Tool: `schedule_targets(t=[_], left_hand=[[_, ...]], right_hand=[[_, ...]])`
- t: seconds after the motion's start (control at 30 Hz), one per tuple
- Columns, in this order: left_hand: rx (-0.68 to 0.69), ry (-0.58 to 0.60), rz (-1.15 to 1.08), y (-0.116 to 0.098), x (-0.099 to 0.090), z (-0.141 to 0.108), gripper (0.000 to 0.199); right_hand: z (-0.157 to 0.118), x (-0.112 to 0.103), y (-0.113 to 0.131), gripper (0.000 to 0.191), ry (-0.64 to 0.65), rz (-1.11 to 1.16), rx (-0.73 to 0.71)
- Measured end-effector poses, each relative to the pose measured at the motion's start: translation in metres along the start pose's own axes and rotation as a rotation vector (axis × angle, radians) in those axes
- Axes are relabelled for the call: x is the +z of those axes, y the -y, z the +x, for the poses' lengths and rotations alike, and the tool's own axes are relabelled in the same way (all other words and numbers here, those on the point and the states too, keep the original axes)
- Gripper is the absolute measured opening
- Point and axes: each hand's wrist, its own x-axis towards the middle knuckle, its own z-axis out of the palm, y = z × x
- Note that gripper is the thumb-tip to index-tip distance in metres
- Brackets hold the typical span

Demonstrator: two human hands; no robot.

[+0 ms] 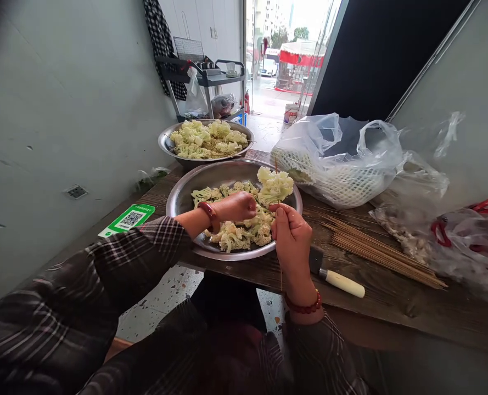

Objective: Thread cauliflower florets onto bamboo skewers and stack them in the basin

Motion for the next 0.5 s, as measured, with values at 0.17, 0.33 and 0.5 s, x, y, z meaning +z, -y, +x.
schedule_targets(t=[0.17, 0.33, 0.5], left_hand=[[-0.077, -0.143, -0.676, 0.007, -0.022, -0.003, 0.014], [-0.031, -0.168, -1.173, 0.007, -0.032, -0.012, 0.034], [0.008, -0.324, -1.28, 0.01, -0.034, -0.013, 0.035]], right_hand=[[-0.001, 0.001, 0.0, 0.035, 0.022, 0.016, 0.044], [-0.002, 0.001, 0.004, 0.038, 0.072, 0.019, 0.077], [-0.002, -0.003, 0.01, 0.038, 0.256, -0.049, 0.12]])
